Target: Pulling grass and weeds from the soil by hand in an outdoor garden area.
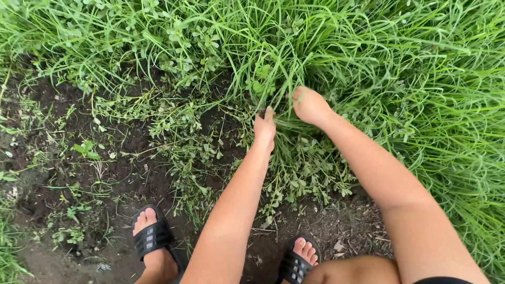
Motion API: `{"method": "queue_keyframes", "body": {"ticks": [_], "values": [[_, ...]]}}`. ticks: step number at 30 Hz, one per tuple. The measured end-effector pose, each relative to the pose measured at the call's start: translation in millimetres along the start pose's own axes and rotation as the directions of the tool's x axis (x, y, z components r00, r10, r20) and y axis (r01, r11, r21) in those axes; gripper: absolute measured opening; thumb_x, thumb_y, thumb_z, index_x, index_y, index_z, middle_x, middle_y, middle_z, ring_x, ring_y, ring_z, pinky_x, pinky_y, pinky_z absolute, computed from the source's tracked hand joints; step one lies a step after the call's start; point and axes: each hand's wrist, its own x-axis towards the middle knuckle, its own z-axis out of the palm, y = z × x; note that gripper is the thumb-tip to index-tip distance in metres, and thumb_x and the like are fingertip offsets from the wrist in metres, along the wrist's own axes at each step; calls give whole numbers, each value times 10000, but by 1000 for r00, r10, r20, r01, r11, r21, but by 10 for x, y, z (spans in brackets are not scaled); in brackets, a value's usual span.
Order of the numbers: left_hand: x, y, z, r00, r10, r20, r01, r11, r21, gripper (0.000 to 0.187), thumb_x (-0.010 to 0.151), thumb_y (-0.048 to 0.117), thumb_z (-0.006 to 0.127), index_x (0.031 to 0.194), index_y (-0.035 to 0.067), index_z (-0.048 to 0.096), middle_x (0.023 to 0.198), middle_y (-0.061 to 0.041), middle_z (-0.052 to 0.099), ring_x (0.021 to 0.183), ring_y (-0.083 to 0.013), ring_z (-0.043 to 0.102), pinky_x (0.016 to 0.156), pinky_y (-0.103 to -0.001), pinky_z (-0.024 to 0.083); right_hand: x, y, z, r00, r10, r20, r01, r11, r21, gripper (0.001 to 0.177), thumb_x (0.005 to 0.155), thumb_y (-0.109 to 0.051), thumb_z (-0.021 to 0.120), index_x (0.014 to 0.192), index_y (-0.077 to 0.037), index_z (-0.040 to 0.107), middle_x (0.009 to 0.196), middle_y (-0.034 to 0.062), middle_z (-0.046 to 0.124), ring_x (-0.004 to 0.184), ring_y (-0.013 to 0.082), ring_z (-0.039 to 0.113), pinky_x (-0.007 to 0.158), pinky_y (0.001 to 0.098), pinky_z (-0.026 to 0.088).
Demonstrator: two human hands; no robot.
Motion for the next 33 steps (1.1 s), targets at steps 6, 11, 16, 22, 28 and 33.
{"method": "queue_keyframes", "body": {"ticks": [6,11,16,22,28,33], "values": [[-153,252,-93,984,-71,162,126,922,-367,291,991,274,659,1138,49,547,953,-84,582,811,-191,585,722,-439,551,492,460,726,998,-51,45,67,844,-533,212,919,-177,612,1074,-82,724,1070,133,693,958,324,704,841,493,530],[-166,360,-175,977,-71,200,125,954,-274,348,907,107,755,1186,84,548,953,-14,602,809,-158,564,763,-363,475,872,576,993,998,-35,43,56,639,-767,334,796,-308,644,1081,-160,738,1238,123,641,1109,328,626,872,617,447],[-131,333,-257,944,-154,292,214,959,-184,340,928,132,711,1246,55,619,1036,-34,667,890,-150,621,898,-292,442,835,355,865,985,171,27,-64,504,-861,318,943,-265,622,1187,-121,767,1213,114,667,1070,314,623,799,487,433],[-137,291,-257,941,-101,322,151,980,-132,300,944,125,684,1223,31,631,1032,-77,703,877,-184,641,904,-356,470,895,390,655,957,272,102,-52,503,-863,246,911,-327,612,1010,-170,774,954,76,716,984,298,623,800,492,412],[-263,309,-306,941,-140,307,201,964,-175,300,943,120,680,1230,47,631,1028,-70,696,888,-170,632,917,-340,451,839,335,580,978,145,148,23,631,-776,199,944,-263,617,930,-170,793,932,67,751,988,265,651,759,402,447],[-193,215,-378,933,-102,345,173,968,-183,273,970,121,663,1234,68,616,1014,-72,700,880,-182,641,944,-393,458,800,539,817,981,182,-67,-176,691,-702,202,862,-223,643,947,-111,789,992,100,740,975,261,648,770,399,503]]}}
